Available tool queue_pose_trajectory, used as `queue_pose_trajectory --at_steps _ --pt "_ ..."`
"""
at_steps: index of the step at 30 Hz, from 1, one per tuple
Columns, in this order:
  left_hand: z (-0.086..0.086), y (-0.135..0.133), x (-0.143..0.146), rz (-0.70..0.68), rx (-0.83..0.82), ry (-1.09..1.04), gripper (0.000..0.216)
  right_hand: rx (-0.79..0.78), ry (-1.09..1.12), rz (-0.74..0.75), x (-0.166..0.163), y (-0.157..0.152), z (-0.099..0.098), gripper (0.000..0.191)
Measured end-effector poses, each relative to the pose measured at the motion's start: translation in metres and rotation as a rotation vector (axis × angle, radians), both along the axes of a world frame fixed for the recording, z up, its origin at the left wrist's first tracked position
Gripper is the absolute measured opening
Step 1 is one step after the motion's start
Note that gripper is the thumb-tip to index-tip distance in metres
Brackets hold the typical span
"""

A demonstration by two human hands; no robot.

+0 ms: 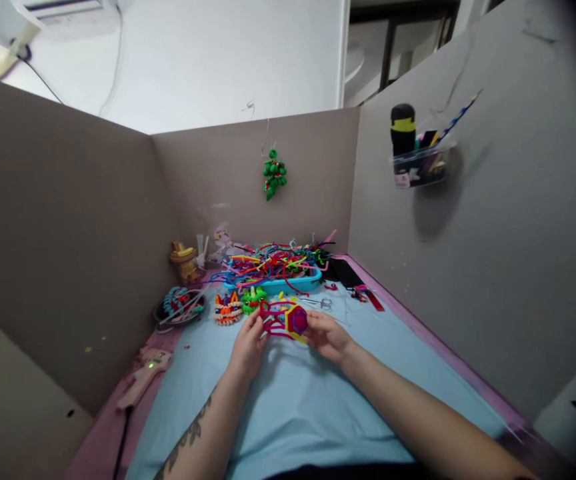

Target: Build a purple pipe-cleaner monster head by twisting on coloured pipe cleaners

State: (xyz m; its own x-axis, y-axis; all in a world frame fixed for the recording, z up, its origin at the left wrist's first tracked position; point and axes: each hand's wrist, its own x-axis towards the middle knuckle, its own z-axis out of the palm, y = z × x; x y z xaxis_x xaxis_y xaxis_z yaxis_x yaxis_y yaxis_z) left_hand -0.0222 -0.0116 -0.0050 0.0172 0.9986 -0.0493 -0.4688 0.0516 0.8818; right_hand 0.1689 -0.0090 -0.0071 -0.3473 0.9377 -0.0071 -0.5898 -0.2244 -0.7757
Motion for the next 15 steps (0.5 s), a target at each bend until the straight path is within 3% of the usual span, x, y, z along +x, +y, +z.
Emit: queue_pose_trajectory --at_steps 7,15 --pt "0.002 0.001 -0.005 0.027 -0.054 -0.143 0.03 0.081 -0.072 0.033 -0.001 -0.003 -0.002 0.027" --pt "-0.001 0.003 -0.003 -0.076 -0.073 -0.082 0.028 0.23 -0.299 0.052 -0.009 -0.015 0.009 0.037"
